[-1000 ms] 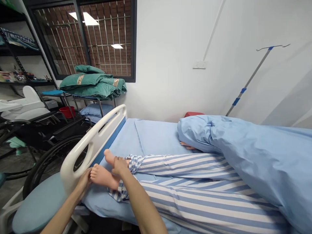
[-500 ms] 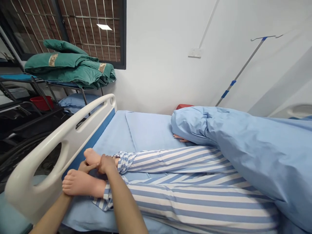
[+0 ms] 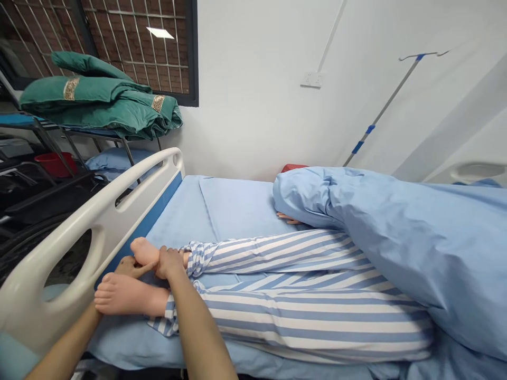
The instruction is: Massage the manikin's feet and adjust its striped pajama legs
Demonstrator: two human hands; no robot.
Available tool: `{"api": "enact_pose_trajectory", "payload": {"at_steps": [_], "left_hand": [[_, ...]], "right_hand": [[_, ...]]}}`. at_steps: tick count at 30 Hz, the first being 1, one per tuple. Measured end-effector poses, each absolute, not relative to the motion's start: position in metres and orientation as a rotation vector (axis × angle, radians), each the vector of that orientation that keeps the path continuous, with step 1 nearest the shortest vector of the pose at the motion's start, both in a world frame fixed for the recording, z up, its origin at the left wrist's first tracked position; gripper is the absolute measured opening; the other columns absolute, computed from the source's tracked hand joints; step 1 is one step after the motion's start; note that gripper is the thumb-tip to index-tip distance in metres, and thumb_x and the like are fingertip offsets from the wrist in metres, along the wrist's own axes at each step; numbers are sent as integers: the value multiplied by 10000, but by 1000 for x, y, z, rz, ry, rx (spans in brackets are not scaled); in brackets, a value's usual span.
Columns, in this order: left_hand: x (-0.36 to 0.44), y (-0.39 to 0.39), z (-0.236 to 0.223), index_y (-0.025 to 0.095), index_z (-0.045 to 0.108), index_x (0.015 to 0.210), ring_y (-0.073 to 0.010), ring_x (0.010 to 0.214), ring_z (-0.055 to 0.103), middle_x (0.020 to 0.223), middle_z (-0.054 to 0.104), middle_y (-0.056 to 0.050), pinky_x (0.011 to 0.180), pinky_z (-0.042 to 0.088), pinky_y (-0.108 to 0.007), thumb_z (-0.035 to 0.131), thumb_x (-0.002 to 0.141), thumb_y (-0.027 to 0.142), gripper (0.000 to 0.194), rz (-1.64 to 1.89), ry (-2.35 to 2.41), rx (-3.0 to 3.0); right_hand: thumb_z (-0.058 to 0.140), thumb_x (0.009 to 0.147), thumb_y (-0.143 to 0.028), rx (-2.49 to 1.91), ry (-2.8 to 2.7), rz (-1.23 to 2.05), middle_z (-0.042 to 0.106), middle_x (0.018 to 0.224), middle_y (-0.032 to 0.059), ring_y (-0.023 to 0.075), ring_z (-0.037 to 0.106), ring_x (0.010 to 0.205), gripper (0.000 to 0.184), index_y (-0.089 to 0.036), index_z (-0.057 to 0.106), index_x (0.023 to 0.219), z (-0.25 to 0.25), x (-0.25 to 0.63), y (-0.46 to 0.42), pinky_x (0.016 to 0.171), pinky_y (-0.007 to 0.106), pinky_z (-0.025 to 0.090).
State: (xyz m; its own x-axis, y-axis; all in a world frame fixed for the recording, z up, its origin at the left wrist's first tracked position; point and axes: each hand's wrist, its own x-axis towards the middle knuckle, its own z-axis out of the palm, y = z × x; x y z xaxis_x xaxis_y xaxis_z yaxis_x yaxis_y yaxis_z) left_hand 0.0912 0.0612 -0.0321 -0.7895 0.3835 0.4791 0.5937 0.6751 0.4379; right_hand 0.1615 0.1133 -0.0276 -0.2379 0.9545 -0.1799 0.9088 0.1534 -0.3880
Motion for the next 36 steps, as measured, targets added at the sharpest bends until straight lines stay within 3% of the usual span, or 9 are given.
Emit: {"api": "enact_pose_trajectory", "payload": {"at_steps": [4, 10, 23, 29, 36], "left_hand": [[90, 60, -33, 141, 431, 1041, -312, 889, 452, 922, 495, -128, 659, 279, -378, -58, 912, 195, 509, -939, -2569, -783], [91, 61, -30, 131, 441, 1078, -365, 950, 435, 986, 496, -165, 692, 286, -424, -71, 906, 236, 550, -1115, -2602, -835], [90, 63, -26, 54, 470, 1059, -352, 949, 476, 975, 521, -190, 711, 380, -460, -62, 900, 185, 570, -941, -2697, -792], [90, 60, -23, 97, 472, 1037, -318, 915, 516, 957, 537, -157, 695, 396, -434, -70, 906, 204, 568, -901, -2679, -779], [88, 59, -30, 113, 476, 1072, -340, 914, 511, 966, 540, -169, 690, 386, -452, -26, 904, 218, 540, -979, -2629, -824]], "right_hand": [[788, 540, -384, -1866, -2291, 647, 588, 1155, 164, 335, 542, 1085, 743, -153, 443, 1156, -26, 162, 112, 934, 466, 371], [779, 565, -368, -1854, -2287, 644, 580, 1169, 167, 330, 528, 1111, 715, -156, 444, 1159, -28, 162, 112, 949, 471, 357], [735, 612, -351, -1867, -2308, 581, 584, 1151, 152, 306, 535, 1093, 647, -156, 434, 1151, -34, 162, 112, 936, 460, 367], [775, 564, -430, -1853, -2302, 590, 589, 1141, 157, 318, 538, 1084, 721, -153, 449, 1145, -39, 161, 116, 933, 462, 374], [785, 559, -446, -1856, -2291, 593, 593, 1139, 162, 322, 539, 1087, 725, -160, 457, 1139, -35, 161, 113, 929, 459, 377]]}}
